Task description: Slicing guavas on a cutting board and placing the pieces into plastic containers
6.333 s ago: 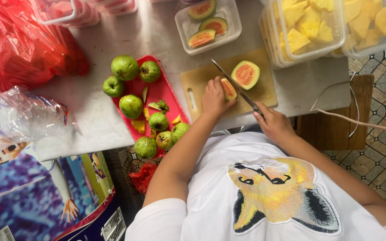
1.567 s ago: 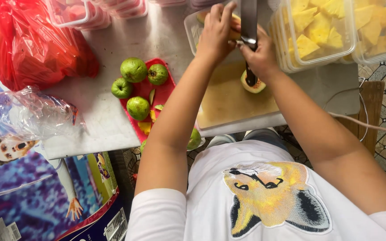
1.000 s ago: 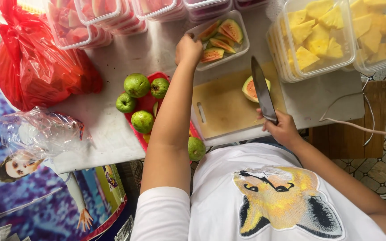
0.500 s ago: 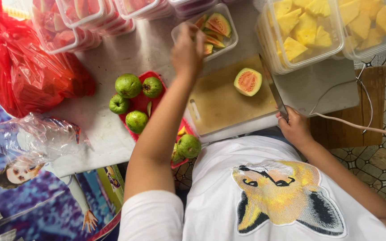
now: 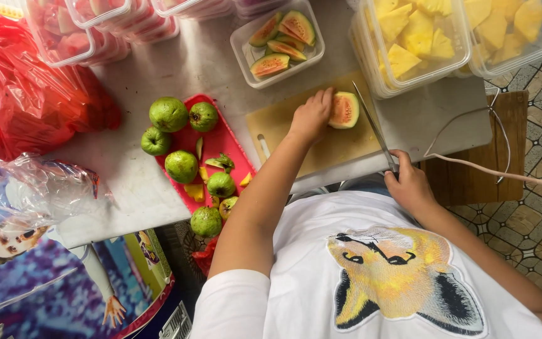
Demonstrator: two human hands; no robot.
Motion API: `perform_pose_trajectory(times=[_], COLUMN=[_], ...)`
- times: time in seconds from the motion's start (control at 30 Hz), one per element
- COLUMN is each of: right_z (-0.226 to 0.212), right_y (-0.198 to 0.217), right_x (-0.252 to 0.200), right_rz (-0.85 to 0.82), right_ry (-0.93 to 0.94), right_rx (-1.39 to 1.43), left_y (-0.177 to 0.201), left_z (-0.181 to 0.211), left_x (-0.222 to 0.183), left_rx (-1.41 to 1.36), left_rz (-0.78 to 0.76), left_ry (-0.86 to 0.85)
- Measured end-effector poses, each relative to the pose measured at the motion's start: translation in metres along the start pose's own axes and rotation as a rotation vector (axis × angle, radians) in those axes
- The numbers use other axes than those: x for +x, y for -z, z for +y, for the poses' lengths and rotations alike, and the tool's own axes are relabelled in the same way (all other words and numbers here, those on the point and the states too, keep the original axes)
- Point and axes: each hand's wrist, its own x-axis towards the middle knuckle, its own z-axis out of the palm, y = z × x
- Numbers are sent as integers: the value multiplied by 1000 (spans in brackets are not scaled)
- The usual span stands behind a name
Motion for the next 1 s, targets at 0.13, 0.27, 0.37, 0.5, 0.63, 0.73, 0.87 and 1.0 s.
perform_pose_trajectory(times=[0.13, 0.27, 0.37, 0.5, 0.63, 0.73, 0.87, 1.0], right_z=[18, 16, 23, 36, 22, 0, -22, -26], right_y=[-18, -25, -31, -37, -26, -16, -9, -10], right_x=[8, 21, 30, 41, 25, 12, 1, 0], right_rz=[-20, -18, -27, -60, -82, -29, -19, -1], right_ry=[30, 100, 139, 220, 261, 263, 293, 347], right_rx=[-21, -60, -114, -157, -294, -456, -563, -638], left_y=[40, 50, 48, 51, 61, 58, 69, 62], left_z=[18, 28, 29, 23, 23, 27, 34, 36], left_x=[-26, -35, -37, -49, -86, -97, -95, -93], left_rx=[-214, -460, -533, -592, -517, -507, -598, -571], left_rz=[-63, -77, -77, -104, -139, -133, -74, -98], left_ry=[134, 250, 273, 337, 404, 461, 476, 514])
